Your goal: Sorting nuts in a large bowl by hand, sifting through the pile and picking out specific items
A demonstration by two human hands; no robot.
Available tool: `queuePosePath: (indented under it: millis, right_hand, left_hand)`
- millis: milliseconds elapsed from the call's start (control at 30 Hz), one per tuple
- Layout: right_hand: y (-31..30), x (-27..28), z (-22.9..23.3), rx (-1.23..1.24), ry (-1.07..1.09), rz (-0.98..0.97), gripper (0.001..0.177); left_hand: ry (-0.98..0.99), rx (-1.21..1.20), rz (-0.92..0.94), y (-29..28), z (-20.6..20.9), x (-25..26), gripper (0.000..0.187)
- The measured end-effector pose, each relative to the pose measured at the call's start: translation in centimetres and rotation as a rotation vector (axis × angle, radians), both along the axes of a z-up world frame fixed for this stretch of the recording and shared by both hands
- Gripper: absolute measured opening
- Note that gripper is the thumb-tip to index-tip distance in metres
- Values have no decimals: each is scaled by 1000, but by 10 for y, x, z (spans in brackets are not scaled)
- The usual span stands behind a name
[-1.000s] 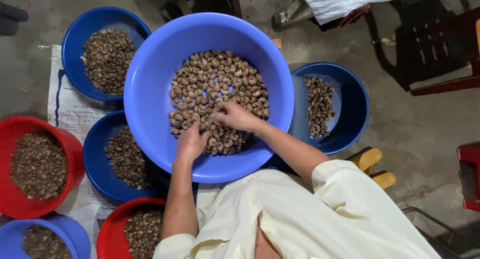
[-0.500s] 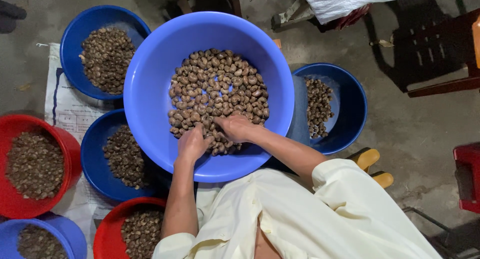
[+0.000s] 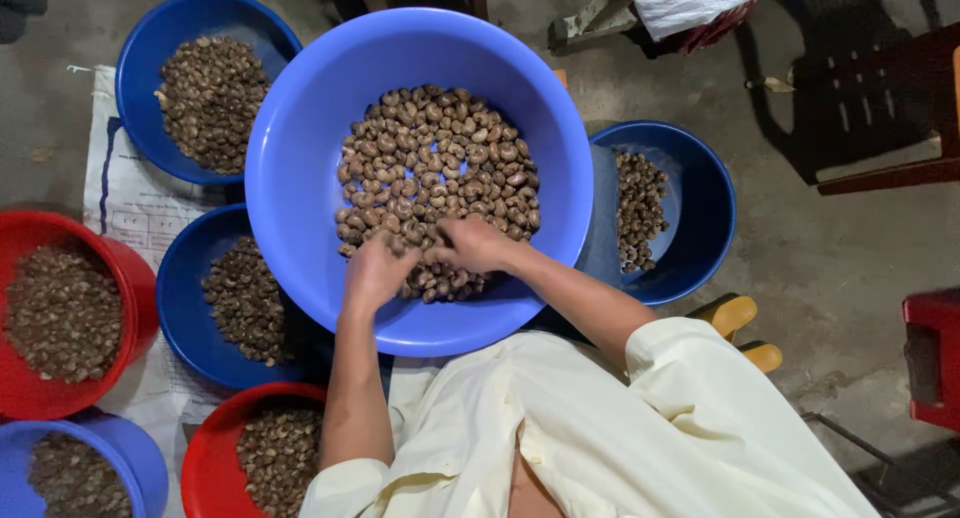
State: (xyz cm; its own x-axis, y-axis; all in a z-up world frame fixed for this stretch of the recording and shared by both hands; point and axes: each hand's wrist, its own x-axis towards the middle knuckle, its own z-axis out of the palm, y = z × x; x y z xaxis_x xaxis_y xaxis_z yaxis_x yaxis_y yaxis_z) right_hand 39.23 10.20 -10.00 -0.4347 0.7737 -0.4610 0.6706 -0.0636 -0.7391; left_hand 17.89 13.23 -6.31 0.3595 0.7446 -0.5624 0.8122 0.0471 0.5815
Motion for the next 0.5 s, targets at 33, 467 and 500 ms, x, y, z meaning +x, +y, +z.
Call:
queuePosePath:
  millis: [33, 467, 500]
  right_hand:
    - [2, 1, 10, -77, 99, -108, 39]
    - [20, -7, -13, -685, 1030, -956, 72]
    - [20, -2, 5, -717, 1016, -941, 72]
  left_hand:
    - [-107, -5, 101, 3, -3, -3, 31]
    - [-735, 320, 252, -7, 57, 62, 21]
    - [-723, 313, 283, -7, 61, 63, 21]
